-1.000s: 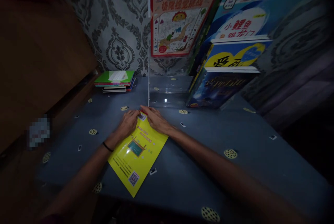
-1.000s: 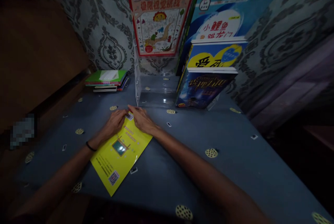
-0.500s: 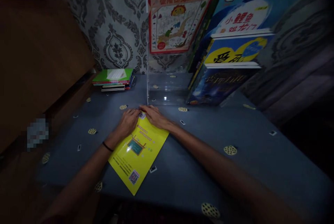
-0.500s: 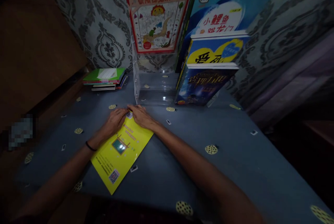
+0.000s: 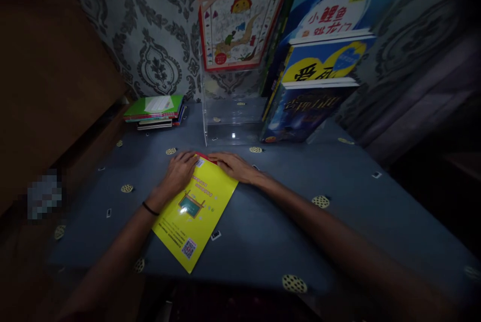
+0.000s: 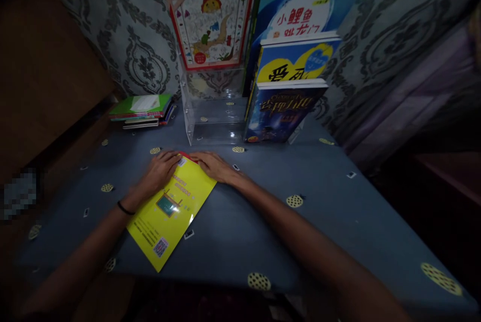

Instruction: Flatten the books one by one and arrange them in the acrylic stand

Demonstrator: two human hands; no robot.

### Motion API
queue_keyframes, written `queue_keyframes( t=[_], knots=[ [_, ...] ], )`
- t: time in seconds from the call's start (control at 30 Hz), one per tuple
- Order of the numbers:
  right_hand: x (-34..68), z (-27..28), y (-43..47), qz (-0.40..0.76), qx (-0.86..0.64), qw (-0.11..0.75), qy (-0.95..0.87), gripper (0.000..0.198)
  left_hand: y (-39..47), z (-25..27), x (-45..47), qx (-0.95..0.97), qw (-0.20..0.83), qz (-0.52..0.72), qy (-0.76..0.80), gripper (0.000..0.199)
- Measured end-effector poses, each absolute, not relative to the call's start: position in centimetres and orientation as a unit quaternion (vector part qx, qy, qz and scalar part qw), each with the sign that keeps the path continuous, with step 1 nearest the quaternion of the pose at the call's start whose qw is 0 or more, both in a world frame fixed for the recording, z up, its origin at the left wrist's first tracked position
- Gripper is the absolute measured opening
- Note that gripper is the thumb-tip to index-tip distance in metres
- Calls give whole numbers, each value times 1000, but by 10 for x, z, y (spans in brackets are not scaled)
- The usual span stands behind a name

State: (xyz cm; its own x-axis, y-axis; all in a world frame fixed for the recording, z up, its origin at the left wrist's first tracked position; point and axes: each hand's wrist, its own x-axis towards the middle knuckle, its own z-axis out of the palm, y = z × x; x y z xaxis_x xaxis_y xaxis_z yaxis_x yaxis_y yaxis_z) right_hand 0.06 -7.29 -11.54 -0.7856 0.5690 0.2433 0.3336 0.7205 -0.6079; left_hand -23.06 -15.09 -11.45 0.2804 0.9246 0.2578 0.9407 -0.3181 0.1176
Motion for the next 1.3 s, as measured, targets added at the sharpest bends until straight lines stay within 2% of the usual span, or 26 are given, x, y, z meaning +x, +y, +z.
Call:
queue_keyframes(
  t=[0.4,0.57,0.7,1.0,1.3],
  knots=[
    [52,-128,-89,269,-249,255,-895,43,-154,-96,-204,-817,84,-11,-570,47],
    [54,-126,-92,277,-249,264,-890,43,-157,-93,-193,-810,95,-12,-578,44],
    [55,-127,-91,288,-251,283,-880,42,-158,-93,-188,-837,80,-20,-541,49],
    [55,-126,-93,318,-284,312,-849,36,-158,-96,-180,-839,68,-71,-536,36],
    [56,-120,-96,343,-326,338,-814,34,-164,-90,-168,-860,77,-34,-504,38]
  ],
)
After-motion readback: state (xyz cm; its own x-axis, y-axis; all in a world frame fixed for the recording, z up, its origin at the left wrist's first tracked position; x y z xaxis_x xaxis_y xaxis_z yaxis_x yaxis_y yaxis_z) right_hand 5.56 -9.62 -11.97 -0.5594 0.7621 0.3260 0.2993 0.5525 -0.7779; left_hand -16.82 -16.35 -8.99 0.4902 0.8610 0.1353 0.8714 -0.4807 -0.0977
